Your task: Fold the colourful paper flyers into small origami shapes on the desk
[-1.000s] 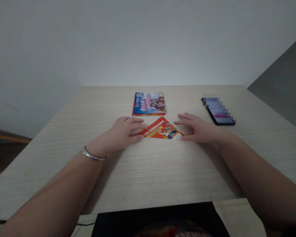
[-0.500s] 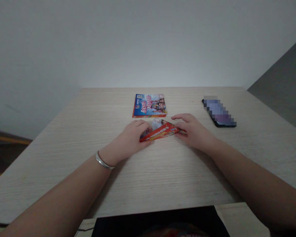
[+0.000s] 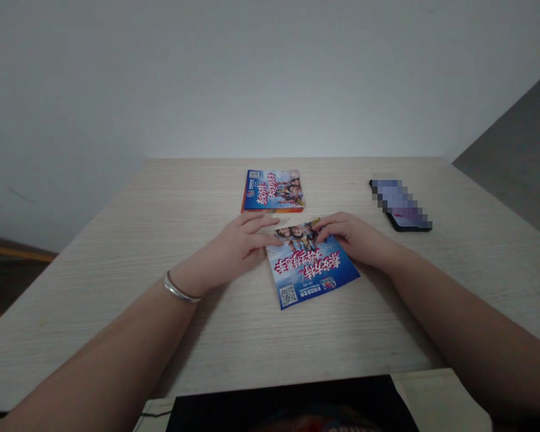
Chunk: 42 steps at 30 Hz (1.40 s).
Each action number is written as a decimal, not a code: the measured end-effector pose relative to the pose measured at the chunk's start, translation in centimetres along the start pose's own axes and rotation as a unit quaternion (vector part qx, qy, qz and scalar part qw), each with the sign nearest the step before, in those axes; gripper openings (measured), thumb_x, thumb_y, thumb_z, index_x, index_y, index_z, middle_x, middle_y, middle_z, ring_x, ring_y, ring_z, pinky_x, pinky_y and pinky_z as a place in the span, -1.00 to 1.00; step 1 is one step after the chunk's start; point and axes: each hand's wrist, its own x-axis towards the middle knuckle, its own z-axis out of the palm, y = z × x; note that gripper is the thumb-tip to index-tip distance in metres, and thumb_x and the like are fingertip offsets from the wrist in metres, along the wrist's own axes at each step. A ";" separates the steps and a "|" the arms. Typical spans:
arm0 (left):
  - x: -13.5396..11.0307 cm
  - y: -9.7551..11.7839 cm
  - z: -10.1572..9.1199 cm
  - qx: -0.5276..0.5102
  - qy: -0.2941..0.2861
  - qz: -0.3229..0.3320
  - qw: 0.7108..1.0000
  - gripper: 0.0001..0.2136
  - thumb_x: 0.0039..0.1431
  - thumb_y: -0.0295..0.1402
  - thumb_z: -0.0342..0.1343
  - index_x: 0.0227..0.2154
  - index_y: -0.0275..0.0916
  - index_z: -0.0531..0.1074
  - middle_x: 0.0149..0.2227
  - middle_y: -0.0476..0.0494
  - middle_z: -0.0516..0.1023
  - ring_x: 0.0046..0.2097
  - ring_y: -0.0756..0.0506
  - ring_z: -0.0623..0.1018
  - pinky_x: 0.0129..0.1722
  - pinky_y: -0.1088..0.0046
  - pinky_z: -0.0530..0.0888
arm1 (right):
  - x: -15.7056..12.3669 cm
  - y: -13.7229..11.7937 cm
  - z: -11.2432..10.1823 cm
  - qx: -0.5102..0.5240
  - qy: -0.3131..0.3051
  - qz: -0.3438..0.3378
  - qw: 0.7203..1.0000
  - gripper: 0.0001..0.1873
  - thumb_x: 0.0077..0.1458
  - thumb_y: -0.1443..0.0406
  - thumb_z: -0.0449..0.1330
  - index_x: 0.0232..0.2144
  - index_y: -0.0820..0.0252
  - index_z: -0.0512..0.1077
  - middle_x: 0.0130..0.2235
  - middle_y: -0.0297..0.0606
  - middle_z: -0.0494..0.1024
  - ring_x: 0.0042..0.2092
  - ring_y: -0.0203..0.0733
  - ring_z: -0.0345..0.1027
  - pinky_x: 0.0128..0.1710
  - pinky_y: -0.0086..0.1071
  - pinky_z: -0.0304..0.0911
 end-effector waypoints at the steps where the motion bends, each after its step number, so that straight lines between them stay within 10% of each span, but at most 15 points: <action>1: -0.1 -0.1 0.0 0.005 -0.006 0.010 1.000 -0.66 0.31 -0.45 -0.05 0.06 -0.03 0.45 0.25 -0.04 0.35 0.29 -0.13 0.28 0.31 0.10 0.21 | -0.1 0.1 -0.2 0.005 -0.010 -0.003 1.000 -0.65 0.14 0.49 0.06 -0.26 0.04 0.58 0.02 -0.29 0.59 0.07 -0.19 0.43 0.16 -0.12 0.27; 17: -0.1 0.6 -0.5 0.065 -0.050 0.086 0.993 -0.71 0.26 -0.29 0.11 0.02 0.08 0.47 0.30 0.00 0.28 0.34 -0.27 0.19 0.33 -0.06 0.08 | -1.3 0.1 -0.5 0.183 -0.024 0.003 0.983 -0.59 0.36 0.17 -0.10 0.05 -0.05 0.48 0.24 -0.32 0.40 0.38 -0.10 -0.01 0.38 0.06 -0.14; 23: 0.0 0.9 -0.6 0.068 -0.059 0.089 0.992 -0.70 0.26 -0.36 0.10 0.02 0.04 0.47 0.21 0.03 0.42 0.32 -0.19 0.24 0.33 0.02 0.07 | -0.8 -0.9 -0.9 0.051 -0.061 -0.047 0.996 -0.58 0.18 -0.02 0.17 -0.03 0.02 0.55 0.18 -0.21 0.47 0.36 0.03 0.04 0.33 0.08 -0.03; 30: -0.1 0.8 -0.3 0.075 -0.053 0.085 0.992 -0.74 0.26 -0.30 0.13 -0.01 0.05 0.47 0.19 0.04 0.44 0.34 -0.18 0.22 0.36 -0.04 -0.17 | -0.2 -2.3 0.7 -0.062 -0.063 -0.074 0.993 -0.53 0.18 0.22 0.23 0.14 0.05 0.42 0.27 -0.23 0.35 0.38 -0.04 -0.01 0.34 -0.01 -0.04; 35: -0.1 0.9 -0.1 0.061 -0.055 0.050 0.995 -0.77 0.35 -0.25 0.02 -0.03 0.04 0.51 0.12 0.03 0.52 0.22 -0.16 0.41 0.27 0.00 0.13 | -0.1 -2.9 0.3 -0.023 -0.051 -0.119 0.991 -0.68 0.19 0.20 0.20 -0.01 0.07 0.51 0.10 -0.22 0.54 0.13 -0.12 0.37 0.20 -0.11 0.18; 39: 0.0 0.8 -0.1 0.024 -0.054 0.039 0.997 -0.74 0.37 -0.26 -0.01 -0.02 -0.01 0.52 0.08 -0.01 0.56 0.13 -0.14 0.49 0.15 0.14 0.33 | -0.2 -3.1 -0.1 -0.019 -0.068 -0.130 0.989 -0.35 -0.03 -0.06 0.34 0.06 0.08 0.46 0.10 -0.19 0.54 0.11 -0.05 0.38 0.16 -0.11 0.19; 42: 0.0 0.8 0.0 0.014 -0.040 0.044 0.998 -0.72 0.38 -0.24 -0.04 -0.02 -0.07 0.53 0.05 -0.07 0.58 0.10 -0.15 0.51 0.12 0.18 0.38 | 0.0 -3.5 0.3 -0.049 -0.064 -0.137 0.987 -0.55 0.09 0.01 0.28 -0.02 0.06 0.52 0.03 -0.24 0.58 0.02 -0.09 0.42 0.07 -0.16 0.23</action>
